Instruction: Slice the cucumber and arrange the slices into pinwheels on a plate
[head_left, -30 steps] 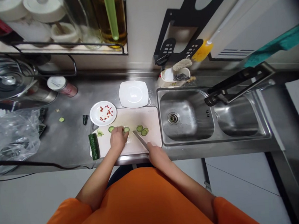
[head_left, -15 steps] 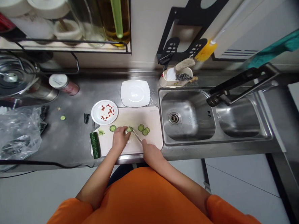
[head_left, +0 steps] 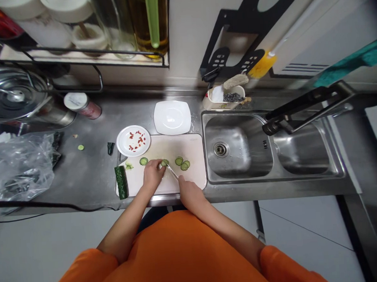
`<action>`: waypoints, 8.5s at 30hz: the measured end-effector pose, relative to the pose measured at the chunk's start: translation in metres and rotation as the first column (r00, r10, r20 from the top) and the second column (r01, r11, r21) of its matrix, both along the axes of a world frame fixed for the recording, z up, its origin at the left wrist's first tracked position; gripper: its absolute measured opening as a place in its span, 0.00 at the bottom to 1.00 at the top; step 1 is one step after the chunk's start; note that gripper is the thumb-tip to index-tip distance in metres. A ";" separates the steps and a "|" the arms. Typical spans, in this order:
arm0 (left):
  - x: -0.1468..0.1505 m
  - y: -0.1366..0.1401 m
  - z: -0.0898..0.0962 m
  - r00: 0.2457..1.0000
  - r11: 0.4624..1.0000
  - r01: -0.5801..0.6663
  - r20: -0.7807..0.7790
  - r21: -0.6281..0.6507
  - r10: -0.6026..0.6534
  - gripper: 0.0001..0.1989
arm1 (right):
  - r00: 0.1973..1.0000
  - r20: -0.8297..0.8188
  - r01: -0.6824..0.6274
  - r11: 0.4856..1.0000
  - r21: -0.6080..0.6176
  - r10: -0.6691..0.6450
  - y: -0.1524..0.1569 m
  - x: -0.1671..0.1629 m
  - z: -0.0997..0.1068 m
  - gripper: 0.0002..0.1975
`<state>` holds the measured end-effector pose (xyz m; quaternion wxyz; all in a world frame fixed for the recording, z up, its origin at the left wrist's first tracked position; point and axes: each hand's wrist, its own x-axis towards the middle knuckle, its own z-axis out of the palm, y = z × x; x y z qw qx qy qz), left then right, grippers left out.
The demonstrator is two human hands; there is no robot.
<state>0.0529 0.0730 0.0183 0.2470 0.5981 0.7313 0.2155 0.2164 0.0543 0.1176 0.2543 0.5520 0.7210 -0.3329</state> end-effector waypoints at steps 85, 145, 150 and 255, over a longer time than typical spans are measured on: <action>0.040 0.057 0.033 0.952 0.906 0.292 0.181 -0.306 -0.246 0.04 | 1.000 -0.025 -0.005 0.998 -0.056 0.003 -0.012 0.039 0.002 0.17; -0.001 -0.008 0.000 1.000 1.000 -0.007 0.017 0.005 0.007 0.13 | 0.999 -0.008 -0.038 0.998 0.056 0.038 -0.002 0.002 -0.001 0.14; 0.000 -0.008 0.000 1.000 1.000 -0.011 0.017 0.007 0.011 0.12 | 1.000 -0.005 -0.024 0.999 0.037 0.024 -0.002 0.002 -0.001 0.14; -0.012 0.025 0.031 0.978 0.959 -0.097 0.153 -0.268 0.142 0.14 | 1.000 -0.010 -0.029 0.998 -0.061 0.028 -0.010 0.046 -0.003 0.17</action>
